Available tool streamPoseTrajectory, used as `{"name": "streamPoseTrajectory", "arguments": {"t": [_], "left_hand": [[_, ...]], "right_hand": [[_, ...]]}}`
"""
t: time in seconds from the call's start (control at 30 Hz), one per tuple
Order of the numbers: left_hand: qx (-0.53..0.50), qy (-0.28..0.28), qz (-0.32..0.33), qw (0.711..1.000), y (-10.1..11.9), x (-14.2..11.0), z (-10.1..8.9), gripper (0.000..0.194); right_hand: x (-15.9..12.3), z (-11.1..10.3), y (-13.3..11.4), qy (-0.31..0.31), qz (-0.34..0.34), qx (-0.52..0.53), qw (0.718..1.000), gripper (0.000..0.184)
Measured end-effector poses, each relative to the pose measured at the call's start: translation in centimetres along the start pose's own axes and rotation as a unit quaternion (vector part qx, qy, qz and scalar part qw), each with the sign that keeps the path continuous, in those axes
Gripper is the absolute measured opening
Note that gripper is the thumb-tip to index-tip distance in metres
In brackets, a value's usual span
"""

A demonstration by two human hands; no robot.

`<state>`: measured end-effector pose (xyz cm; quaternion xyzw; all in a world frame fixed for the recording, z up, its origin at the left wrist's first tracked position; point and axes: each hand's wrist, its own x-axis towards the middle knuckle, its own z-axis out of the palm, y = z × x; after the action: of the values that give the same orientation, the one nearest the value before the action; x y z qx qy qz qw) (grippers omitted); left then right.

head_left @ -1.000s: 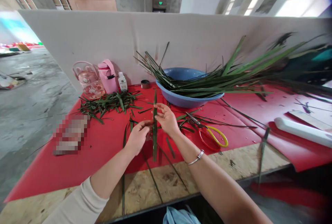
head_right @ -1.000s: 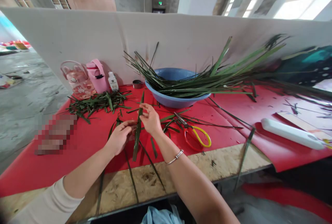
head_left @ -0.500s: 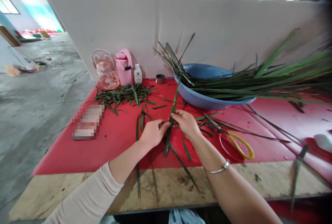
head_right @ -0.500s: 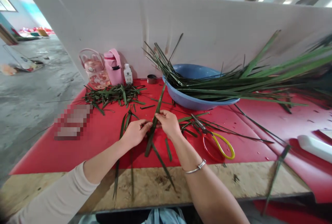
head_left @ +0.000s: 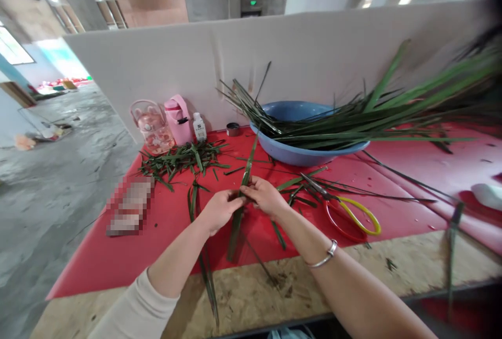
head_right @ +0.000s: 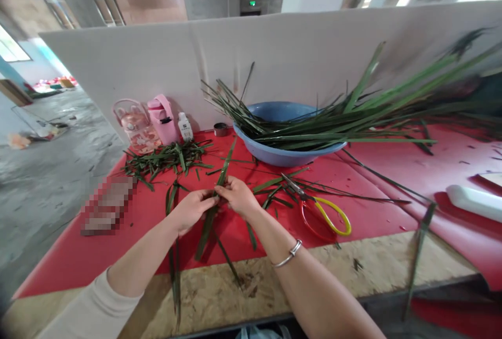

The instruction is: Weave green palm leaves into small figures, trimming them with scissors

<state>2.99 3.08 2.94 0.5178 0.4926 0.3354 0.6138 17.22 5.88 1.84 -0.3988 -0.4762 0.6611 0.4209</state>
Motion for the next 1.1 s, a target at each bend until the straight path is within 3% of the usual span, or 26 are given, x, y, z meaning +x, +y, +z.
{"name": "streamPoseTrajectory", "arguments": {"t": [0.13, 0.27, 0.33, 0.5, 0.67, 0.87, 0.93, 1.1], "left_hand": [[-0.022, 0.009, -0.061, 0.998, -0.9, 0.3, 0.0, 0.033], [0.096, 0.073, -0.003, 0.993, -1.6, -0.1, -0.4, 0.028], [0.092, 0.102, -0.002, 0.991, -1.7, -0.3, -0.1, 0.028], [-0.053, 0.137, -0.061, 0.987, -1.4, -0.7, 0.9, 0.037], [0.009, 0.169, -0.025, 0.985, -1.3, -0.9, 0.6, 0.038], [-0.165, 0.081, -0.051, 0.982, -1.0, -0.9, 0.2, 0.031], [-0.163, 0.083, -0.045, 0.982, -0.9, -0.9, 0.0, 0.032], [-0.106, 0.156, -0.002, 0.982, -1.2, -0.8, 0.1, 0.033]], "right_hand": [[0.4, -0.1, 0.8, 0.036, -0.055, -0.081, 0.995, 0.022], [0.5, -0.1, 1.3, 0.080, -0.080, -0.144, 0.983, 0.021], [0.3, 0.2, 1.1, 0.086, -0.070, -0.119, 0.987, 0.025], [-0.4, 0.6, 0.3, 0.004, 0.015, -0.003, 1.000, 0.026], [-0.2, 0.6, 0.7, 0.030, -0.027, -0.041, 0.998, 0.018], [-0.3, 0.6, 0.5, 0.032, -0.057, -0.062, 0.996, 0.018], [-0.5, 0.7, 0.4, 0.028, -0.035, -0.027, 0.999, 0.023], [-0.7, 1.0, 0.9, -0.018, 0.035, 0.025, 0.999, 0.030]]}}
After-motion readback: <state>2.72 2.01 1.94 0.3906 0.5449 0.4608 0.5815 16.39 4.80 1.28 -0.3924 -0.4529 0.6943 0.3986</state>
